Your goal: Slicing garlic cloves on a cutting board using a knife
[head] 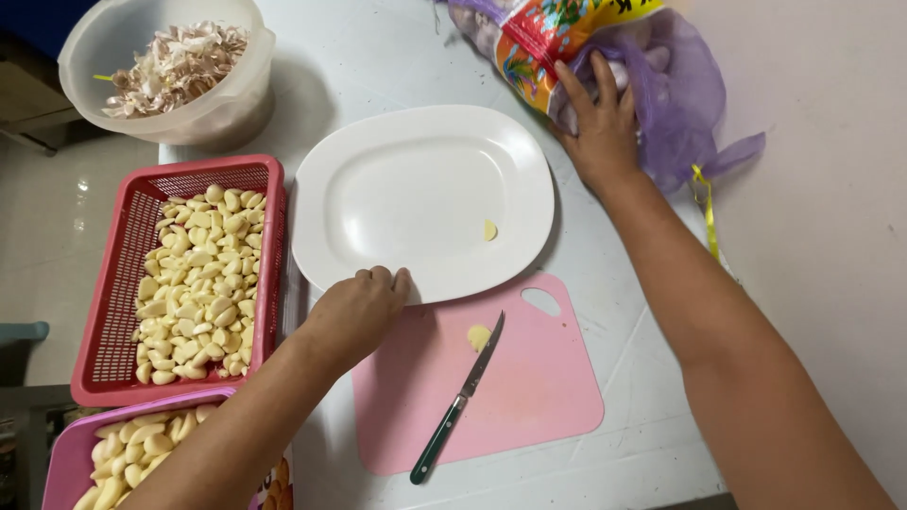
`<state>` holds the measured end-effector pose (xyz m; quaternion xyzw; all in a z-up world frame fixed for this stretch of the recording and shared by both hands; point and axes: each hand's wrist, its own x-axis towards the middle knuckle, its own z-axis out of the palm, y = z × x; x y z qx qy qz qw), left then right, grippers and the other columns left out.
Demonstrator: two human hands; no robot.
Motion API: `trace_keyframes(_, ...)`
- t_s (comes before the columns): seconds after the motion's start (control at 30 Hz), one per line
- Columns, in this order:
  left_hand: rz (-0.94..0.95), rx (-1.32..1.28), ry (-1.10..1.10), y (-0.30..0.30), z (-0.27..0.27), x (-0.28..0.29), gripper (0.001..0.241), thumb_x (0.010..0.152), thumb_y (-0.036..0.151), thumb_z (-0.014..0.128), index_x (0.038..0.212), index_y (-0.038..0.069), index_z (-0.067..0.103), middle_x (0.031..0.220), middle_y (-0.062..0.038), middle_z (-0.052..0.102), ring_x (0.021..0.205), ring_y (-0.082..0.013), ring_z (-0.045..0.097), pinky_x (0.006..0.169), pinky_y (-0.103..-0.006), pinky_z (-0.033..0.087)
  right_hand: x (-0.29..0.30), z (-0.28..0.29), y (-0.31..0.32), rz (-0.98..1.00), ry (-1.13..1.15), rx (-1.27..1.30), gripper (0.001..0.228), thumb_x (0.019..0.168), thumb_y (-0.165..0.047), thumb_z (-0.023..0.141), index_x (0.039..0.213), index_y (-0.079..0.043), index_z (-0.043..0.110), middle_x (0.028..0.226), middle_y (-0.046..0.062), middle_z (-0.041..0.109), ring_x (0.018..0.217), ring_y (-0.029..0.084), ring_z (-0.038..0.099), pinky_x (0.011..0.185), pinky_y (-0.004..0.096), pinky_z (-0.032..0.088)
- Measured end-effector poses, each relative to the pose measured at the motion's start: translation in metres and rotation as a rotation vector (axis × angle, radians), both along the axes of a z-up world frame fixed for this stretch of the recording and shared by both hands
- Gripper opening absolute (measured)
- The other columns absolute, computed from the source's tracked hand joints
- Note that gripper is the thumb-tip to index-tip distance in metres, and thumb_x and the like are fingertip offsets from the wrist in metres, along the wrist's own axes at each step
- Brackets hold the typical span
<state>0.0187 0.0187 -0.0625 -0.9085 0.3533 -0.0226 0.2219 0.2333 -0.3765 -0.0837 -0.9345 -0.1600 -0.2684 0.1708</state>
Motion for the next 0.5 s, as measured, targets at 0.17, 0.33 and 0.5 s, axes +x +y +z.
trace_keyframes(0.17,0.04,-0.059,0.067,-0.014,0.006,0.006,0.032,0.078,-0.001,0.063,0.108,0.01,0.057,0.083,-0.005,0.061,0.063,-0.0222,0.063,0.043,-0.0341,0.051,0.035,-0.003,-0.001,0.015,-0.02,-0.056,0.09,0.098,-0.028,0.093,0.168,-0.035,0.037,0.168,0.016,0.027,0.137,0.06,0.04,0.119,0.067,0.038)
trace_keyframes(0.33,0.071,-0.062,0.057,-0.033,0.001,0.009,0.021,0.084,0.007,0.069,0.101,0.011,0.058,0.082,-0.004,0.062,0.064,-0.0188,0.062,0.044,-0.0314,0.05,0.053,0.007,-0.003,-0.009,0.249,-0.103,0.105,0.094,-0.031,0.089,0.17,-0.043,0.018,0.173,0.006,0.008,0.144,0.064,0.023,0.109,0.081,0.044)
trace_keyframes(0.5,0.162,-0.191,0.241,-0.053,-0.005,0.021,0.029,0.079,-0.009,0.058,0.1,0.009,0.063,0.1,-0.007,0.062,0.069,-0.0295,0.062,0.046,-0.0424,0.053,0.008,0.059,0.007,-0.033,0.575,-0.211,0.112,0.098,-0.034,0.078,0.17,-0.031,-0.008,0.179,0.012,-0.006,0.157,0.06,0.002,0.13,0.065,0.013)
